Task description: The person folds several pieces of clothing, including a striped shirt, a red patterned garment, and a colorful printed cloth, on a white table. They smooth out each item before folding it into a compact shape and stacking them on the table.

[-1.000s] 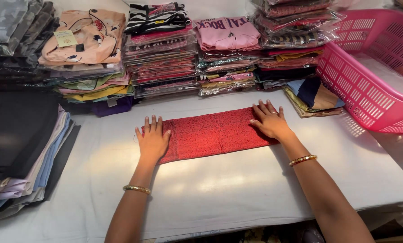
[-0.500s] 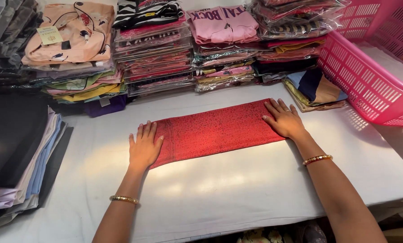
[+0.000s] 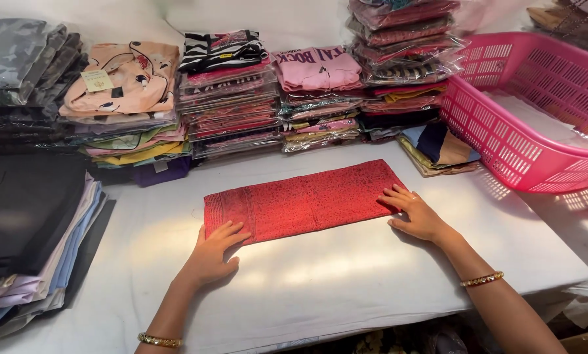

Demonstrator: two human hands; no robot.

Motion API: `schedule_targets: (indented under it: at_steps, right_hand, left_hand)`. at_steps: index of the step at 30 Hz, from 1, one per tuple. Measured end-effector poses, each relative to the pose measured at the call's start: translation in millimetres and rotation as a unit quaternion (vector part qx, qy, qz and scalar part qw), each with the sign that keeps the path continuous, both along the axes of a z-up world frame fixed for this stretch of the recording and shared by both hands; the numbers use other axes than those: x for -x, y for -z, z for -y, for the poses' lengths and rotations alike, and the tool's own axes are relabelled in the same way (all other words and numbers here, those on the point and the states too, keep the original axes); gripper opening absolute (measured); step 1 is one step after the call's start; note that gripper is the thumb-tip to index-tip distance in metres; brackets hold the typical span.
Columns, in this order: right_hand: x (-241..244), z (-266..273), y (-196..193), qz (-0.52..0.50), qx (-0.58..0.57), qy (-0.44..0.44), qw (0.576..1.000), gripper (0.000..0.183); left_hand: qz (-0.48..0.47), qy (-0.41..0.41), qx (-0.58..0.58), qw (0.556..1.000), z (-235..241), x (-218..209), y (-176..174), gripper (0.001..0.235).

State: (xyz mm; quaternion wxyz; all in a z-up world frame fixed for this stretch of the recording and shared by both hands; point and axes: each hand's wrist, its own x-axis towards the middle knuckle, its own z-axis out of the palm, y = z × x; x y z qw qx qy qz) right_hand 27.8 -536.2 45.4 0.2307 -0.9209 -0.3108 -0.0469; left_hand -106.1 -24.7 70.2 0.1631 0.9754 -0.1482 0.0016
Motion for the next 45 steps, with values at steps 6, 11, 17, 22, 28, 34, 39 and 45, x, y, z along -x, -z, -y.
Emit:
schedule_targets:
  at_steps: [6,11,17,22,28,34,39,45]
  right_hand:
    - [-6,2,7,0.102,0.041,0.112,0.988,0.045]
    - [-11,1,7,0.133,0.040,0.146,0.979,0.031]
    - [-28,5,11,0.061,-0.084,0.193,0.976,0.022]
    - [-59,29,29,-0.046,-0.394,0.096,0.913,0.014]
    - [-66,56,9,-0.139,-0.606,0.095,0.777,0.013]
    - [-89,33,-5,-0.123,-0.590,0.129,0.788,0.017]
    - [-123,13,51,-0.058,-0.318,0.295,0.899,0.034]
    - [-83,2,-2,-0.117,-0.136,0.278,0.943,0.065]
  left_hand:
    - [0.173,-0.072,-0.090,0.978,-21,-9,29,0.050]
    - [0.183,-0.119,-0.055,0.974,-29,-17,35,0.041]
    - [0.188,-0.130,0.104,0.968,-46,-35,41,0.037]
    - [0.189,-0.069,0.386,0.900,-58,-47,36,0.049]
    - [0.085,-0.058,0.594,0.798,-41,-45,-22,0.023]
    - [0.069,-0.109,0.608,0.784,-43,-96,10,0.027]
    - [0.003,-0.377,0.276,0.884,-27,-104,20,0.037]
    - [-0.030,-0.345,0.267,0.899,-38,-102,19,0.079]
